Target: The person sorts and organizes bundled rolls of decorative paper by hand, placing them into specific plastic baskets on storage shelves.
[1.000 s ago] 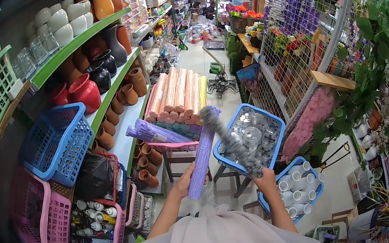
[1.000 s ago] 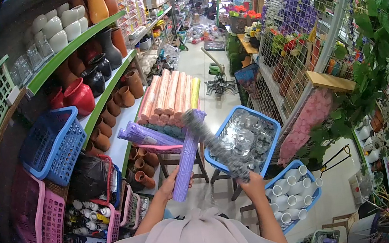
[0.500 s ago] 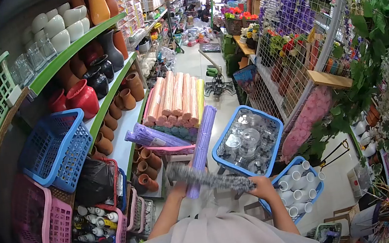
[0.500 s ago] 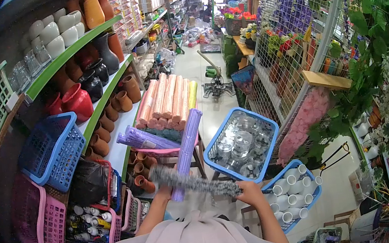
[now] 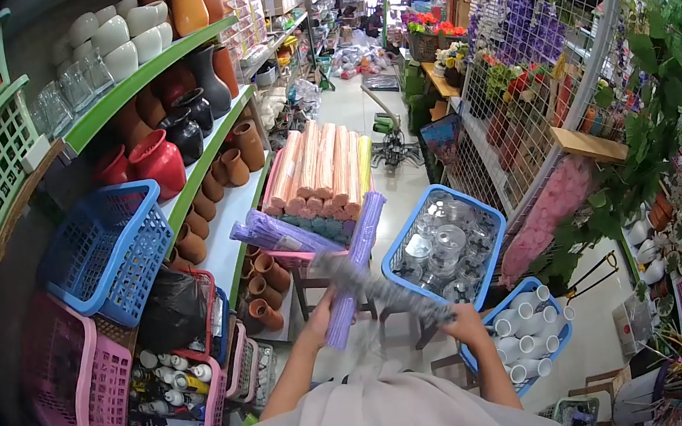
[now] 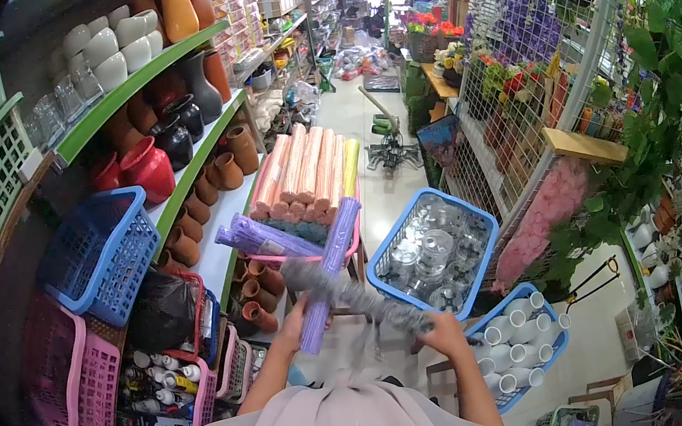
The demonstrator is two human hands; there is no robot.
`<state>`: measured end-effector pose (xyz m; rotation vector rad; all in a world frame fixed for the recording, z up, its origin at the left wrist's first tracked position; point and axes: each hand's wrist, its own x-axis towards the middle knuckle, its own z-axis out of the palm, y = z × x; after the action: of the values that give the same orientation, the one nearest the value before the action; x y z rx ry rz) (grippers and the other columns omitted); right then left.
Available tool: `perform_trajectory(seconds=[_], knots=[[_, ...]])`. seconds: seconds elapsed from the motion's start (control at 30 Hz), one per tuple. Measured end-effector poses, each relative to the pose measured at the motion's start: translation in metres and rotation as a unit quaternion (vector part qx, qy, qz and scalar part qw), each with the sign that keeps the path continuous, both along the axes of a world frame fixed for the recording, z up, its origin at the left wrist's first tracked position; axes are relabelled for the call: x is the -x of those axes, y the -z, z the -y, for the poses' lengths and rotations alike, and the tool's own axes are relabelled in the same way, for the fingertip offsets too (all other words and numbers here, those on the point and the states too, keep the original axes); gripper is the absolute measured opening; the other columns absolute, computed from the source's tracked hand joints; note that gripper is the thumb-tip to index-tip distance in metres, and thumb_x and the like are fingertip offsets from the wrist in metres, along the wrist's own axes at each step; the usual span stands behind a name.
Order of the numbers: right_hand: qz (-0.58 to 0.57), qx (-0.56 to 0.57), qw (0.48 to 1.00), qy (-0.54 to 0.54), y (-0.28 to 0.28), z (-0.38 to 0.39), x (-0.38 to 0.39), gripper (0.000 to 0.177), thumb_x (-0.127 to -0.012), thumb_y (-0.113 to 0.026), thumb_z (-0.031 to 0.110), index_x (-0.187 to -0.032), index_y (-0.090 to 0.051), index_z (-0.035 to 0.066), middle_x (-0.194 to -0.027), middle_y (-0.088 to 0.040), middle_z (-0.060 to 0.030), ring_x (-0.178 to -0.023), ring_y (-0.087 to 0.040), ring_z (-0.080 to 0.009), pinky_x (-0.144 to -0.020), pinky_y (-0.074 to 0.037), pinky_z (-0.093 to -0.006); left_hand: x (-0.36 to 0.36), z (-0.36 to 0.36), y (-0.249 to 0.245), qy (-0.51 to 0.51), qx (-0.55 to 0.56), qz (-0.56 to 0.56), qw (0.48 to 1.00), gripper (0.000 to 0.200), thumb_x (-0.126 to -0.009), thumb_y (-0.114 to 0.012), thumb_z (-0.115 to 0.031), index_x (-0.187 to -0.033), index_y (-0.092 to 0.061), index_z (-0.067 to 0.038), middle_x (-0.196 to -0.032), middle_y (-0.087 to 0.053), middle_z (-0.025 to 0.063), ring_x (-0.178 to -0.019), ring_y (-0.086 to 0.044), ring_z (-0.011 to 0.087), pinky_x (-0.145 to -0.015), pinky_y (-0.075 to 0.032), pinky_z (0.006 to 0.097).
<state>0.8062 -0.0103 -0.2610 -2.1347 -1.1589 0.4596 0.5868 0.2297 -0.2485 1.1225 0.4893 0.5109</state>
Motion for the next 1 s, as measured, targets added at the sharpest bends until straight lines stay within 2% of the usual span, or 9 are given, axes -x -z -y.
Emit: perform_trajectory(seconds=[0.07,0.27,0.47,0.53,0.6,0.67,0.87,0.93,1.0], knots=[[0.003,-0.062,0.989,0.134,0.006,-0.006,0.003,0.036,-0.068,-0.072,0.028,-0.090,-0.066,0.000,-0.079,-0.065,-0.0208,-0.074,-0.064,-0.0348,-0.066,-0.050,-0.0410,0.002,-0.006,0.005,0.108,0.090,0.060,0.988,0.049,-0.098,-0.036,-0.038,-0.138,-0.035,-0.009,-0.099,-0.058,0.0082,-0.076,-0.059,0.0202,-0.071,-0.051,0.0327],[0.069,-0.020,0.994,-0.087,-0.019,0.002,0.012,0.037,-0.066,-0.073,0.028,-0.090,-0.067,0.001,-0.078,-0.066,-0.0204,-0.074,-0.064,-0.0350,-0.065,-0.050,-0.0400,0.004,-0.004,0.018,0.043,0.035,-0.035,0.998,0.045,-0.099,-0.034,-0.037,-0.125,-0.049,-0.004,-0.105,-0.060,0.0098,-0.078,-0.060,0.0216,-0.071,-0.051,0.0324],[-0.040,-0.086,0.984,0.151,-0.017,-0.006,0.008,0.035,-0.068,-0.073,0.027,-0.088,-0.066,0.000,-0.074,-0.065,-0.0197,-0.069,-0.063,-0.0352,-0.064,-0.049,-0.0404,0.005,-0.010,0.022,0.126,0.093,0.082,0.984,0.046,-0.098,-0.037,-0.041,-0.127,-0.043,-0.006,-0.105,-0.060,0.0095,-0.082,-0.061,0.0192,-0.071,-0.052,0.0321],[0.057,-0.030,0.998,0.004,-0.005,-0.001,0.003,0.034,-0.069,-0.073,0.026,-0.088,-0.065,-0.002,-0.072,-0.064,-0.0192,-0.067,-0.063,-0.0323,-0.063,-0.048,-0.0381,0.003,-0.005,0.018,0.132,0.080,0.075,0.985,0.047,-0.098,-0.037,-0.042,-0.128,-0.042,-0.007,-0.103,-0.060,0.0093,-0.081,-0.061,0.0183,-0.071,-0.052,0.0317],[0.039,-0.004,0.998,-0.049,-0.011,0.004,0.002,0.034,-0.069,-0.074,0.025,-0.089,-0.065,-0.002,-0.074,-0.064,-0.0197,-0.069,-0.064,-0.0319,-0.065,-0.048,-0.0381,0.002,0.003,0.019,-0.010,0.193,-0.043,0.980,0.042,-0.099,-0.035,-0.040,-0.128,-0.044,-0.009,-0.095,-0.059,0.0058,-0.074,-0.058,0.0109,-0.068,-0.050,0.0275],[0.019,0.024,0.994,-0.104,-0.023,0.004,0.005,0.035,-0.069,-0.074,0.025,-0.090,-0.065,-0.002,-0.076,-0.065,-0.0202,-0.071,-0.064,-0.0314,-0.066,-0.048,-0.0380,0.006,-0.007,0.025,0.030,0.157,-0.041,0.986,0.043,-0.100,-0.035,-0.040,-0.129,-0.043,-0.010,-0.096,-0.059,0.0061,-0.075,-0.058,0.0116,-0.068,-0.051,0.0282],[-0.058,-0.057,0.991,0.107,-0.019,-0.002,0.015,0.035,-0.070,-0.073,0.025,-0.098,-0.066,0.004,-0.084,-0.066,-0.0195,-0.077,-0.064,-0.0325,-0.070,-0.048,-0.0387,0.011,0.001,0.002,0.105,0.154,0.078,0.979,0.045,-0.098,-0.039,-0.044,-0.128,-0.041,-0.010,-0.094,-0.058,0.0088,-0.083,-0.059,0.0173,-0.073,-0.052,0.0336],[-0.026,-0.041,0.994,-0.100,-0.023,0.003,0.017,0.035,-0.071,-0.073,0.025,-0.099,-0.067,0.006,-0.083,-0.067,-0.0178,-0.077,-0.065,-0.0306,-0.071,-0.049,-0.0370,0.011,0.001,0.001,0.097,0.162,0.070,0.979,0.045,-0.098,-0.039,-0.044,-0.128,-0.042,-0.011,-0.094,-0.057,0.0085,-0.084,-0.059,0.0172,-0.074,-0.051,0.0321],[-0.043,0.052,0.989,-0.133,-0.024,0.004,0.010,0.036,-0.069,-0.074,0.025,-0.100,-0.067,0.006,-0.084,-0.067,-0.0172,-0.079,-0.066,-0.0301,-0.073,-0.049,-0.0361,0.010,-0.001,0.003,0.055,0.065,0.053,0.995,0.044,-0.098,-0.037,-0.044,-0.128,-0.041,-0.011,-0.093,-0.057,0.0082,-0.082,-0.059,0.0181,-0.074,-0.051,0.0311]])
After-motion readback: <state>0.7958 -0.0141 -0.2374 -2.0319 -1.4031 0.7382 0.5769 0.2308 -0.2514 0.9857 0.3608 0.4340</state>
